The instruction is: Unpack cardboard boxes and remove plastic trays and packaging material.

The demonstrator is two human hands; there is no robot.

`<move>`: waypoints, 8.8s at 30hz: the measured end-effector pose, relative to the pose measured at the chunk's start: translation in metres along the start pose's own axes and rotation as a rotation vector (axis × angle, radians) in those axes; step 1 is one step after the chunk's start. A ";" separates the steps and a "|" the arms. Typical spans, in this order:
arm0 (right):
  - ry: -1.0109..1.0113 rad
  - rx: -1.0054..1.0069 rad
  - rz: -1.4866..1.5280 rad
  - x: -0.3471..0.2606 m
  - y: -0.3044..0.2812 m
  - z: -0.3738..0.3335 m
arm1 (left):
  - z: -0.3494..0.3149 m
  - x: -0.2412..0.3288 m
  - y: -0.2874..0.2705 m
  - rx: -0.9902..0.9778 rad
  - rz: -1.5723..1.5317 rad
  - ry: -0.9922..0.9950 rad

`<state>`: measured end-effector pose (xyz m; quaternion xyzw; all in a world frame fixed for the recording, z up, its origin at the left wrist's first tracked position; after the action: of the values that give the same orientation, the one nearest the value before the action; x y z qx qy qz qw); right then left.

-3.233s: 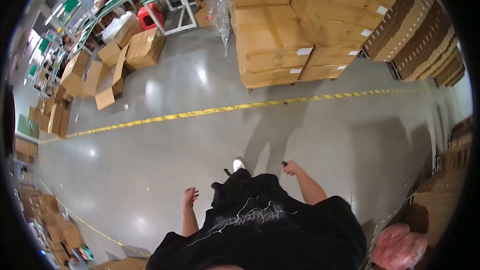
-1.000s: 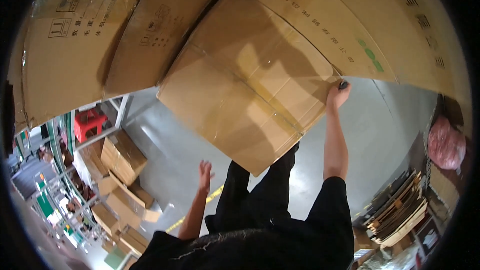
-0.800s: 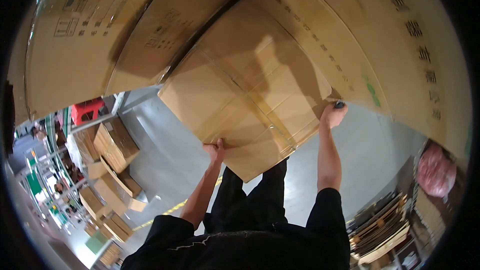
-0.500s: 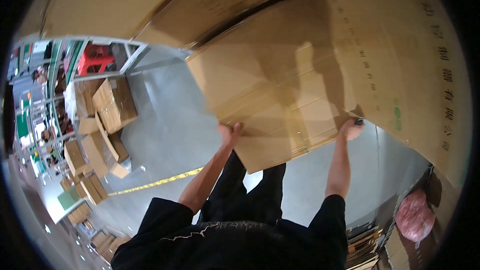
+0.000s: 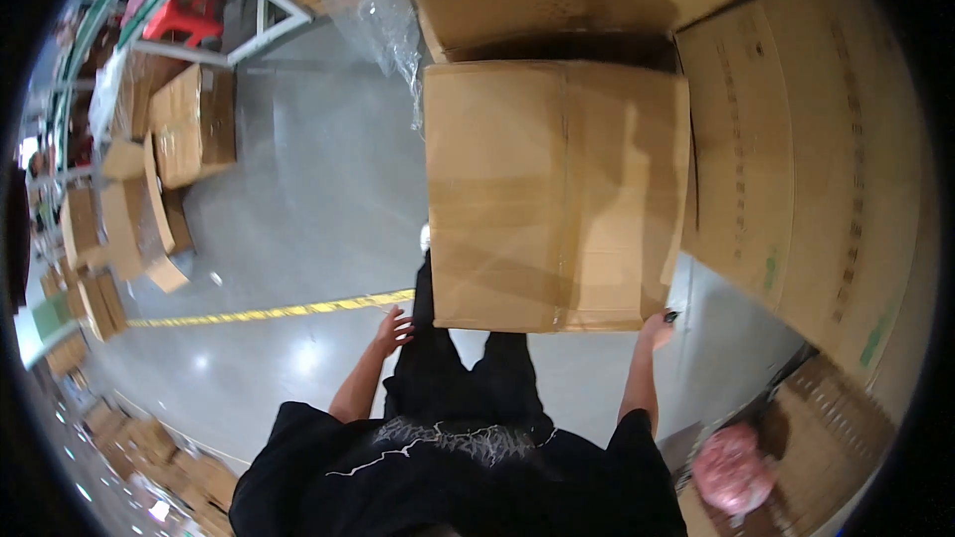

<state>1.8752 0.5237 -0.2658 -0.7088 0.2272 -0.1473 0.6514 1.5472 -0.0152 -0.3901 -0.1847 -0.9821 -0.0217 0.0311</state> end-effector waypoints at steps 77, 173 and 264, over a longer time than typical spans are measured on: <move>-1.324 0.664 -0.480 -0.424 -0.151 -0.282 | 0.054 -0.055 0.035 -0.586 -0.603 -0.432; -1.699 -0.501 -0.206 -0.674 0.423 -1.647 | 0.287 0.470 -1.288 0.423 -1.336 0.438; -2.141 -1.017 -0.162 -0.893 0.590 -2.587 | 0.146 0.741 -2.042 0.917 -0.682 -0.009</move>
<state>-0.2695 -1.2613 -0.4928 -0.6609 -0.4460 0.5865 0.1423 0.1070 -1.6400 -0.5479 0.1748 -0.8953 0.3985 0.0952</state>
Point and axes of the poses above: each hand's wrist, its own z-axis towards the middle knuckle, its own y-axis out of the palm, x = y × z, the point moved 6 cm from there along z, towards the middle knuckle, and after that the axes turned 2 degrees about z, right-handed, at the moved point
